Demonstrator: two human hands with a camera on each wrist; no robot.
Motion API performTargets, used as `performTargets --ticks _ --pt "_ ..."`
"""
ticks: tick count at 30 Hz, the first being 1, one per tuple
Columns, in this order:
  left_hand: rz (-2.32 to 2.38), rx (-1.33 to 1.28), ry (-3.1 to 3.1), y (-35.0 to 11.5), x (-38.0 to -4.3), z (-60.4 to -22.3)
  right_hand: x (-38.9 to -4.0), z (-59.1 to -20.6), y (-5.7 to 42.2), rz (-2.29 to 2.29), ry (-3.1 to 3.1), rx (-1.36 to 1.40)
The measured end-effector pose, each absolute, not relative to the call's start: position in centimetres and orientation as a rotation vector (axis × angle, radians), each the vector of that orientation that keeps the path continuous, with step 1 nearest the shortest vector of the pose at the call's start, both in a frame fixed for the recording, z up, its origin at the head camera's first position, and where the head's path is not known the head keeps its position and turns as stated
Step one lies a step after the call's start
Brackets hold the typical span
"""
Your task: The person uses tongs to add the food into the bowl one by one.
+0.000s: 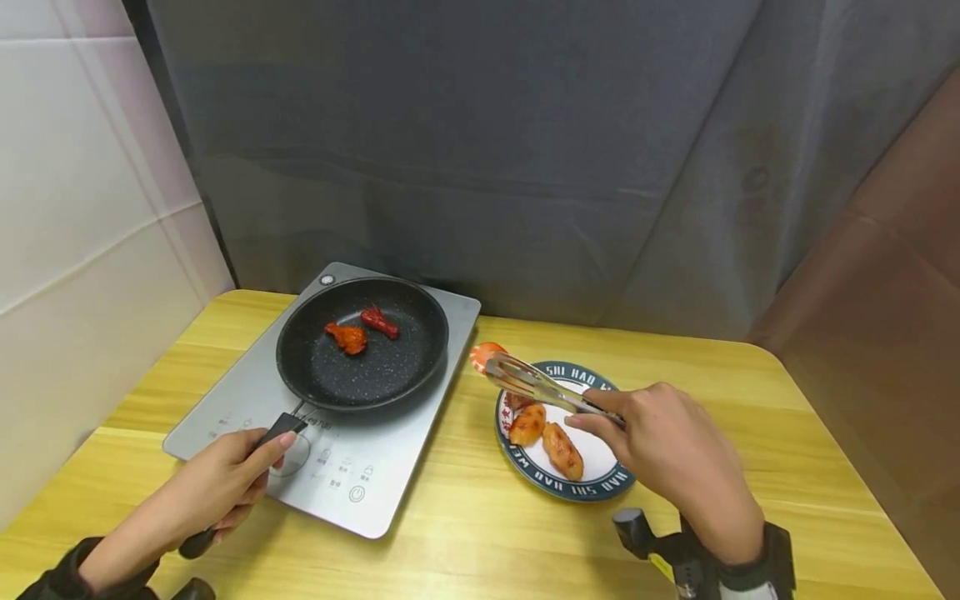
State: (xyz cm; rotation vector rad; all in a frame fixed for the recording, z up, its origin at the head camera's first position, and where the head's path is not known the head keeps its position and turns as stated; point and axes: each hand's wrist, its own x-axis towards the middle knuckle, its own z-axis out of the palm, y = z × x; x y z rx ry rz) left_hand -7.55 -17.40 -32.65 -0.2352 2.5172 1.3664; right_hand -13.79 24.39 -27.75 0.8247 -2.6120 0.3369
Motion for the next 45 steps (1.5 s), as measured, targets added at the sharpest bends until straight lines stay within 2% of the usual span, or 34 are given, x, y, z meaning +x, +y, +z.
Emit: performTargets --ticks 18,30,38,45 --pt "1.381 -0.238 2.517 -17.4 -7.6 -32.8 -16.6 -25.5 18.9 0.303 -2.647 1.011" --pt "1.378 -0.235 2.529 -17.4 -7.6 -32.8 -17.6 -22.8 15.4 0.174 -2.822 0.924" --pt "1.393 -0.223 2.525 -17.3 -7.6 -32.9 -19.2 -22.9 13.3 0.093 -2.854 1.016" --pt "1.391 -0.232 2.53 -17.3 -7.8 -32.7 -19.9 -22.9 11.9 0.036 -2.909 0.963"
